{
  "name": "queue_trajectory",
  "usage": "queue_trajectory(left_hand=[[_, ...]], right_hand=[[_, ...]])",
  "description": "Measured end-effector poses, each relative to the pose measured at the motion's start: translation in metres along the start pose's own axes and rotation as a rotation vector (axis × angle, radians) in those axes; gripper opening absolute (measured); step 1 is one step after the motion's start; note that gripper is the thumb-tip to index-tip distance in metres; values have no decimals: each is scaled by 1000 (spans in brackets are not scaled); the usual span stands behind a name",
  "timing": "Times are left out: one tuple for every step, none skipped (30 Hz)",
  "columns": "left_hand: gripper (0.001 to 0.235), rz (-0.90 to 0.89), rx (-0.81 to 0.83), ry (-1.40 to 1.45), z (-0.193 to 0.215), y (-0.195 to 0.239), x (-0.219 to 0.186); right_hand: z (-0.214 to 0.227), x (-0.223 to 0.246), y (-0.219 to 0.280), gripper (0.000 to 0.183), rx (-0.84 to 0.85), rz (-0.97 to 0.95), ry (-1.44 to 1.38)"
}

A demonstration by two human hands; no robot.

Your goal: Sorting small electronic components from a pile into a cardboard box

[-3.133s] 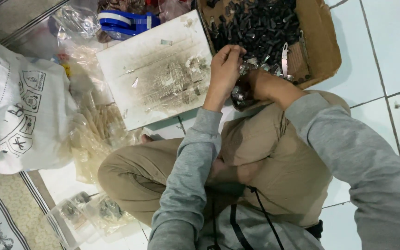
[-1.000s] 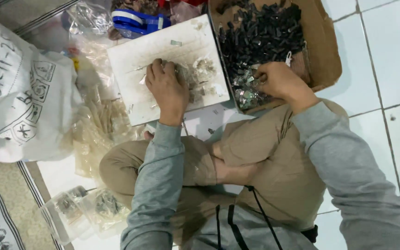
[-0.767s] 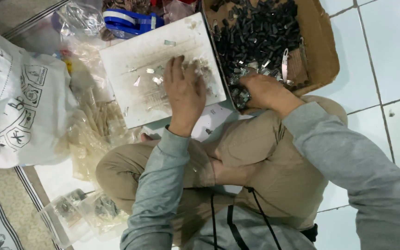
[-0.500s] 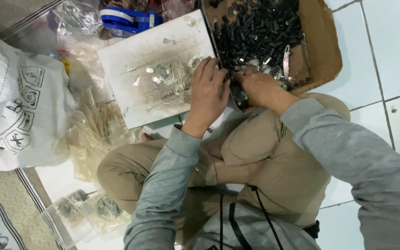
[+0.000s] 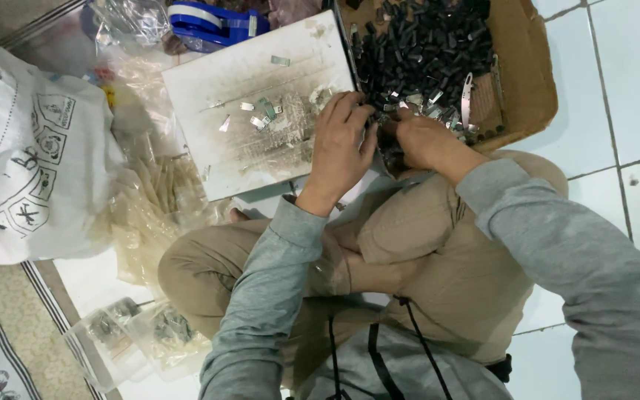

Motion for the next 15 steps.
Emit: queue_trajectory(left_hand=[[21, -7, 1, 3, -3, 1, 2], [21, -8, 7, -2, -6, 2, 3], [22, -4, 11, -12, -8, 3, 6], [22, -6, 10, -14, -7, 0, 6], [22, -6, 10, -10, -6, 0, 5], [22, -7, 11, -6, -5, 0, 5], [22, -10, 14, -6, -5, 0, 4], [21, -9, 10, 6, -5, 0, 4], [19, -9, 5, 16, -4, -1, 3], [19, -13, 6, 16, -3, -3, 1], [18, -22, -16, 52, 0, -5, 0], [17, -32, -38, 89, 3, -6, -2], [17, -28, -40, 83, 3, -8, -5], [17, 24, -41, 167, 3, -10, -6], [17, 76, -42, 249, 3, -11, -7]], right_hand=[[-5, -4, -3, 44, -5, -6, -1], [-11, -8, -7, 36, 0, 7, 12], [-16, -10, -11, 29, 7, 28, 26], [-36, -34, -23, 29, 4, 29, 26], [-61, -55, -32, 29, 5, 37, 5], [-85, -76, -42, 28, 6, 46, -15], [-77, -68, -36, 28, 4, 43, -18], [-68, -60, -30, 26, 15, 20, -14], [-59, -53, -25, 24, 25, -2, -9], [-71, -72, -37, 24, 22, -3, -11], [-84, -93, -49, 23, 21, -84, -68], [-97, -114, -62, 23, 20, -165, -125], [-59, -99, -45, 23, 21, -158, -125], [-22, -85, -27, 28, 12, -170, -236], [14, -71, -10, 35, 3, -179, -350]])
Point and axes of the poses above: each hand's wrist, its own y-axis away from the middle knuckle, its own z-axis out of the back of the hand, x = y × z, the point moved 4 cm from there along -y, towards the middle knuckle, and after that the axes turned 8 degrees about -y, right-handed, at the moved point
